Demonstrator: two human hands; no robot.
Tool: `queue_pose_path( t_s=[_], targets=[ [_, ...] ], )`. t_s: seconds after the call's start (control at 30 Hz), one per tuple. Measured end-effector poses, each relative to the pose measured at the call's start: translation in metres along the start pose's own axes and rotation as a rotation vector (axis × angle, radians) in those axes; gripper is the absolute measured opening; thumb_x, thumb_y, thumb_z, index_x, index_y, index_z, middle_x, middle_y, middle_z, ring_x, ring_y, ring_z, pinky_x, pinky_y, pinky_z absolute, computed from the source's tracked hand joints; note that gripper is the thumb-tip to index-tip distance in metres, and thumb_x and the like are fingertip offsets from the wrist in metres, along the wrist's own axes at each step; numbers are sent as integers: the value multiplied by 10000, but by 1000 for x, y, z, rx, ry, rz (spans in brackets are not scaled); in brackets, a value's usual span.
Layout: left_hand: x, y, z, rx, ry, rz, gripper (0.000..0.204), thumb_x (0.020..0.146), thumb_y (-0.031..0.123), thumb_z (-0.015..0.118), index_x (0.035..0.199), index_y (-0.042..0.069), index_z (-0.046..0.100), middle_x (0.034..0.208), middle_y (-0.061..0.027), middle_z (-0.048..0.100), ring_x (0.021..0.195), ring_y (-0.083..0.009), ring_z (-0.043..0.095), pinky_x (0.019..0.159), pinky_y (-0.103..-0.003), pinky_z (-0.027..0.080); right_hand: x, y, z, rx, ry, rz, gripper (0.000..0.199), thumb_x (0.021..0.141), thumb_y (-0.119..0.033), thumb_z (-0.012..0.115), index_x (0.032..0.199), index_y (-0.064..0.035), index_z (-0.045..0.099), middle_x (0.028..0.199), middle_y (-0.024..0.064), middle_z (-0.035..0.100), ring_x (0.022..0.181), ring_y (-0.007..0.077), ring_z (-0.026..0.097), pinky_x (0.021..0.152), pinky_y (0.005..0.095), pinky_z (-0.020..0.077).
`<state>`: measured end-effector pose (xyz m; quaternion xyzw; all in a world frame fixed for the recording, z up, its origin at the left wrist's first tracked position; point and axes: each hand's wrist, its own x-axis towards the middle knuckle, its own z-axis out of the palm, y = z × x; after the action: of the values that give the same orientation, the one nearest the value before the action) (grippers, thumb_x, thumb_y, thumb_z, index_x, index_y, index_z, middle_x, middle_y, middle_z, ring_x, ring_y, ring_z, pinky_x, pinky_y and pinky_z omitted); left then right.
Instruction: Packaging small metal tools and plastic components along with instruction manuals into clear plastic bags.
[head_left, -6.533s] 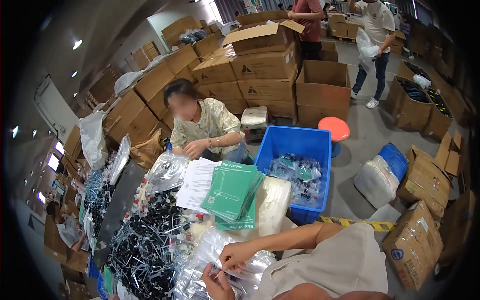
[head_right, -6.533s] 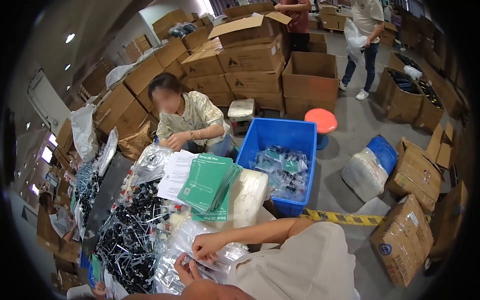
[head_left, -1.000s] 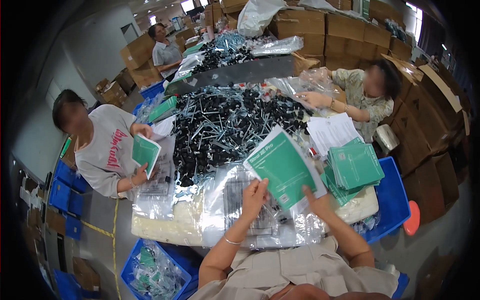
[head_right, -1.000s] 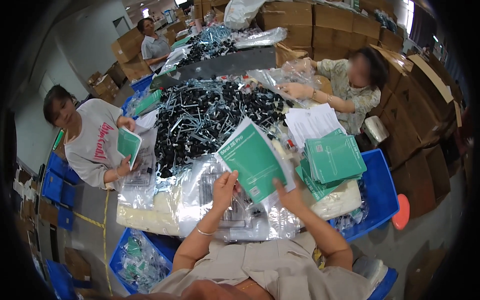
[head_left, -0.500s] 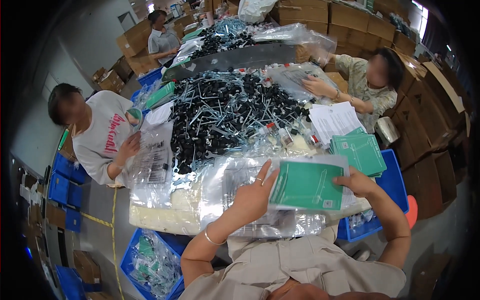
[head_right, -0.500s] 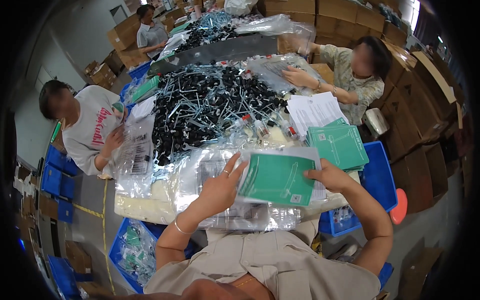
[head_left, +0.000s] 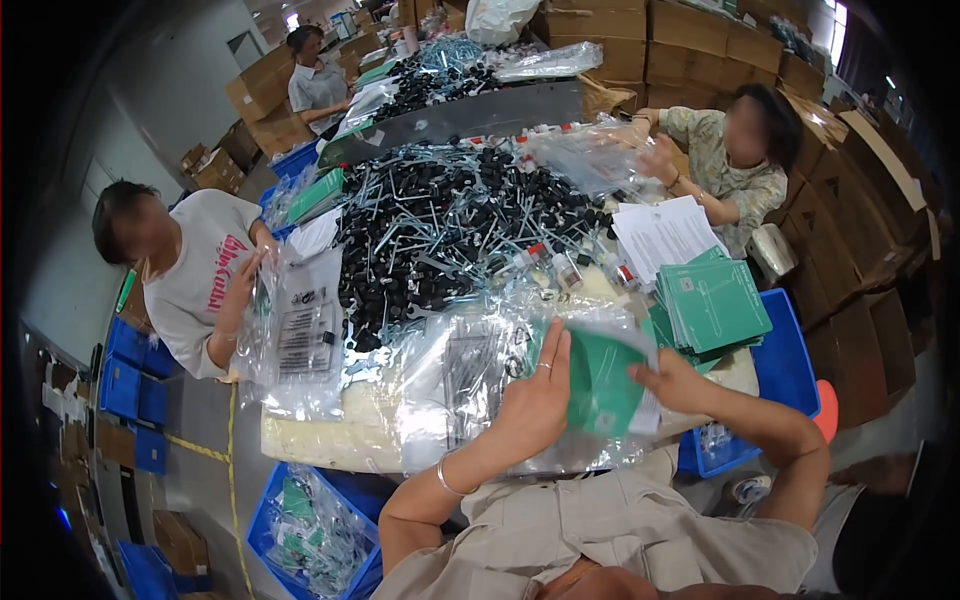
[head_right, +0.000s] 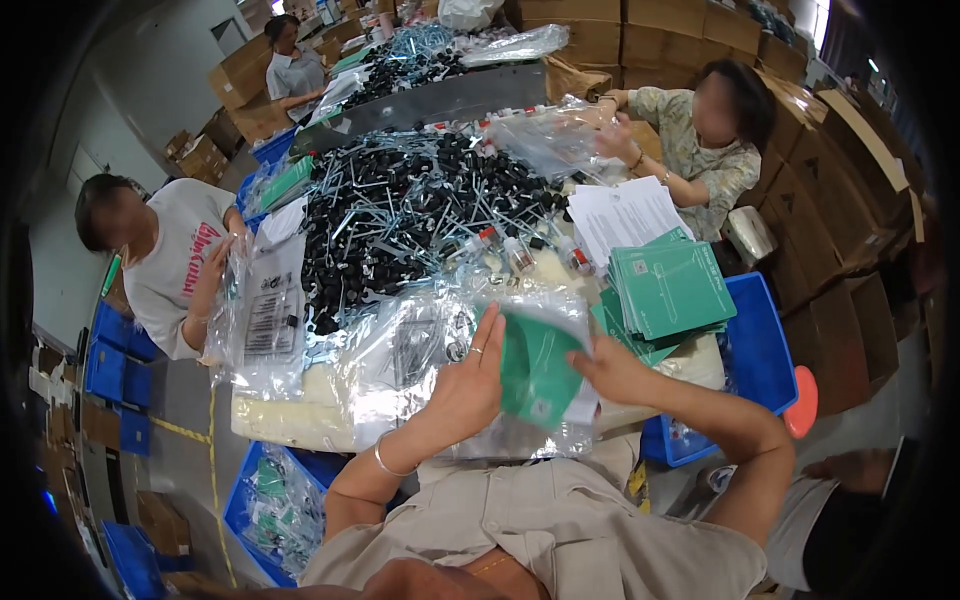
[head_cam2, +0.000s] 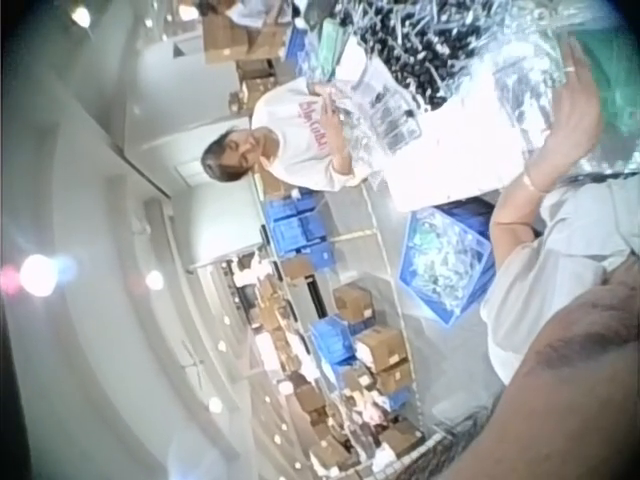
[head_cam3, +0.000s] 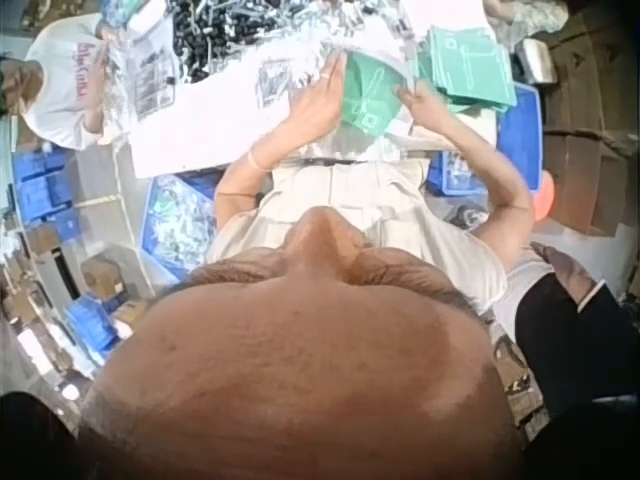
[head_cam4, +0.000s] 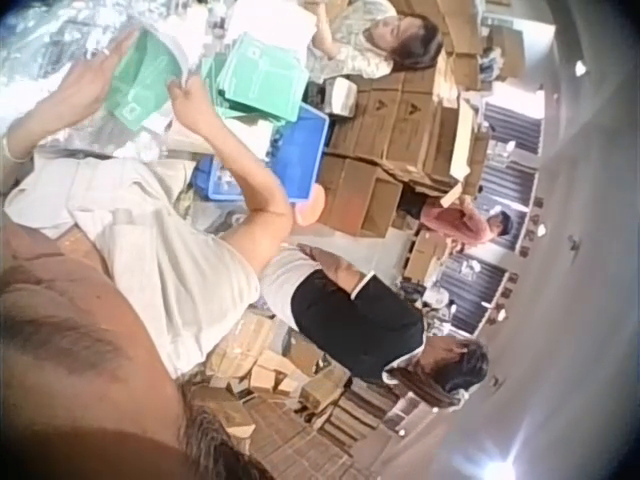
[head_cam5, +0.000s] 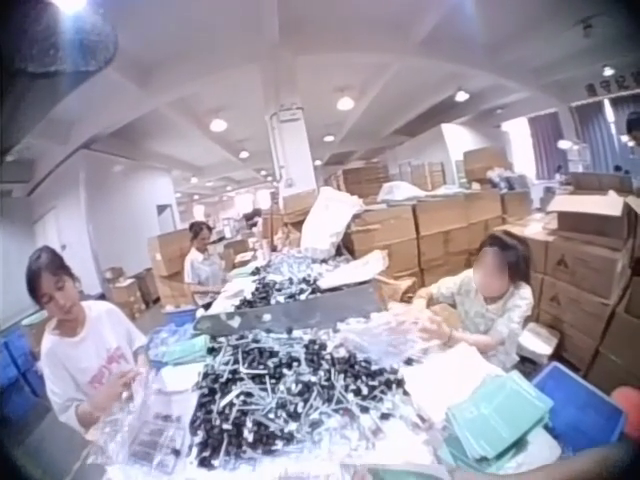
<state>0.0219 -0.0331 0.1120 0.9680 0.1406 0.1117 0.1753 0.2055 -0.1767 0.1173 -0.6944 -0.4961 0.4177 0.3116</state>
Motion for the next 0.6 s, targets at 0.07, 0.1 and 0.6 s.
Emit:
queue_pose_path(
  t_s=[0.07, 0.1, 0.6],
  targets=[
    [-1, -1, 4, -22, 85, 11, 781, 639, -65, 525, 1344, -137, 197, 1461, -289, 126, 606, -359, 609, 464, -386, 484, 8, 11, 2, 103, 32, -14, 242, 925, -193, 498, 957, 33, 579, 742, 145, 626, 681, 192, 599, 647, 348, 472],
    [-1, 1, 5, -22, 86, 10, 781, 639, -65, 525, 1344, -137, 197, 1461, -289, 126, 606, -359, 609, 464, -386, 484, 11, 14, 3, 154, 45, -22, 244, 922, -199, 504, 967, 28, 582, 733, 150, 624, 681, 197, 600, 645, 354, 472],
    [-1, 26, 5, -537, 46, 164, 838, 712, -47, 487, 1425, -22, 49, 1500, -207, 56, 1054, -460, 509, 759, -435, 489, 72, 1, 42, 294, -285, -87, 237, 911, -122, 471, 1076, 45, 500, 801, 127, 621, 577, 193, 605, 461, 303, 505]
  ],
)
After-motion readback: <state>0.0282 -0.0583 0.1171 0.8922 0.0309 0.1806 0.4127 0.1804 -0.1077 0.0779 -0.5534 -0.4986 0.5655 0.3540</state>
